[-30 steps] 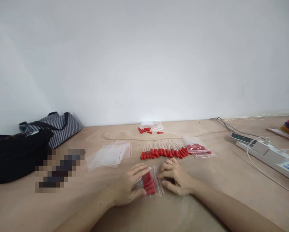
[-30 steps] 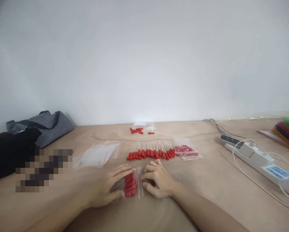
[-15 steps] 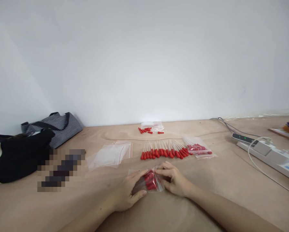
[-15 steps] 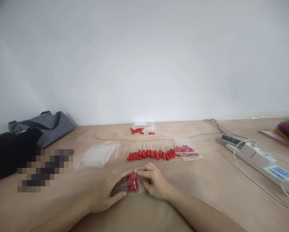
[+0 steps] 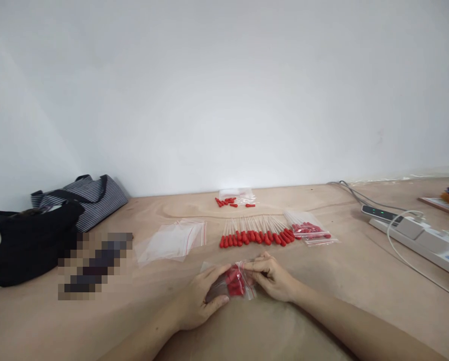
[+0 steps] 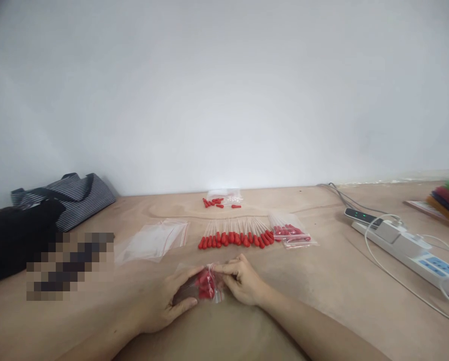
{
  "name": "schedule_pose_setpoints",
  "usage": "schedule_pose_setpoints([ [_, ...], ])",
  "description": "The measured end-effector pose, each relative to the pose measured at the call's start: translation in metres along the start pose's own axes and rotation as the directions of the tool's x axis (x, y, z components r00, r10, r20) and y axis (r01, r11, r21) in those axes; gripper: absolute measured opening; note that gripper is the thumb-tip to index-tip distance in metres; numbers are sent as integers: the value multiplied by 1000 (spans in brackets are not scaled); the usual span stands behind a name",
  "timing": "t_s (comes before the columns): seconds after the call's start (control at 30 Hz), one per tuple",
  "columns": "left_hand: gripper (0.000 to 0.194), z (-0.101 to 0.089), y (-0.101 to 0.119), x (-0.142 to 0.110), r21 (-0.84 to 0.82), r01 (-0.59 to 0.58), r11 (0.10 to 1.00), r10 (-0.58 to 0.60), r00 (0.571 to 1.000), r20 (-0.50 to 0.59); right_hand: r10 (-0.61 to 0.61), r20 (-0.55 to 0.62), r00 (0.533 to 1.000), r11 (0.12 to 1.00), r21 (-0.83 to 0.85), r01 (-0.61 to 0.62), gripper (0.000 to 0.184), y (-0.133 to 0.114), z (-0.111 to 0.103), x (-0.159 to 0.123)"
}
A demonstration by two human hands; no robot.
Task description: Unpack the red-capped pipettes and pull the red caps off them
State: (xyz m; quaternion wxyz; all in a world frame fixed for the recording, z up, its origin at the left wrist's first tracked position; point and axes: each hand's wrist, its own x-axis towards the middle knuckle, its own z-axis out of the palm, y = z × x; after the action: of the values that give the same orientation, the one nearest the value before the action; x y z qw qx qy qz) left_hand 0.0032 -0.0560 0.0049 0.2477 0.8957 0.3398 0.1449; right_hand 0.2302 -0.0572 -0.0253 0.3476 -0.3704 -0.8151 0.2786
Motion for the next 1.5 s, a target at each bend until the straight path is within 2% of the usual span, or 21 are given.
schedule_pose_setpoints([
  [0.1, 53, 0, -1, 0, 1, 7, 1000, -7, 1000, 15, 36, -21, 999, 999, 31, -35, 31, 2, 3, 0],
  [0.2, 53, 1, -2, -1, 0, 4, 1000, -4, 1000, 9, 92, -45, 995, 994, 59, -89, 40, 0, 5, 0],
  [0.33, 51, 1, -3, -1, 3, 9, 1000, -9, 1000, -10, 19, -2, 1000, 996, 85, -19, 34, -9, 2, 2],
  [0.43, 50, 2, -4, -1, -7, -4, 1000, 4, 1000, -22, 0, -39, 999, 1000, 13, 1, 27, -13, 2, 3],
  [0.53, 50, 2, -4, 0, -7, -4, 1000, 4, 1000, -16, 61, -30, 998, 996, -64, -63, 24, -14, 3, 2],
  [0.67, 50, 1, -4, -1, -1, 6, 1000, -6, 1000, -20, 184, 2, 983, 979, -85, -183, 24, -19, 3, 2],
  [0.8, 51, 1, -4, -1, 5, 4, 1000, -4, 1000, -20, 255, -11, 967, 966, -47, -256, 22, -22, 3, 2],
  [0.93, 52, 2, -5, -1, 24, 26, 999, -26, 1000, -13, 264, 46, 963, 961, 76, -267, 16, -19, 7, 2],
  [1.03, 51, 2, -6, -1, 24, 19, 1000, -18, 1000, -16, 252, 59, 966, 953, 159, -259, 10, -18, 9, 2],
  [1.13, 51, 1, -6, -2, 18, 15, 1000, -15, 1000, -4, 221, 18, 975, 962, 160, -221, 12, -18, 7, 1],
  [1.27, 50, 1, -7, -2, 16, 33, 999, -33, 999, 11, 242, -19, 970, 958, 163, -236, 10, -11, -15, -6],
  [1.43, 50, 0, -5, -3, 20, 47, 999, -48, 998, 27, 366, 11, 931, 871, 348, -346, 16, 8, -82, -24],
  [1.5, 49, -1, -5, -3, 10, 29, 1000, -29, 1000, -11, 427, -34, 903, 827, 417, -376, 21, 15, -107, -30],
])
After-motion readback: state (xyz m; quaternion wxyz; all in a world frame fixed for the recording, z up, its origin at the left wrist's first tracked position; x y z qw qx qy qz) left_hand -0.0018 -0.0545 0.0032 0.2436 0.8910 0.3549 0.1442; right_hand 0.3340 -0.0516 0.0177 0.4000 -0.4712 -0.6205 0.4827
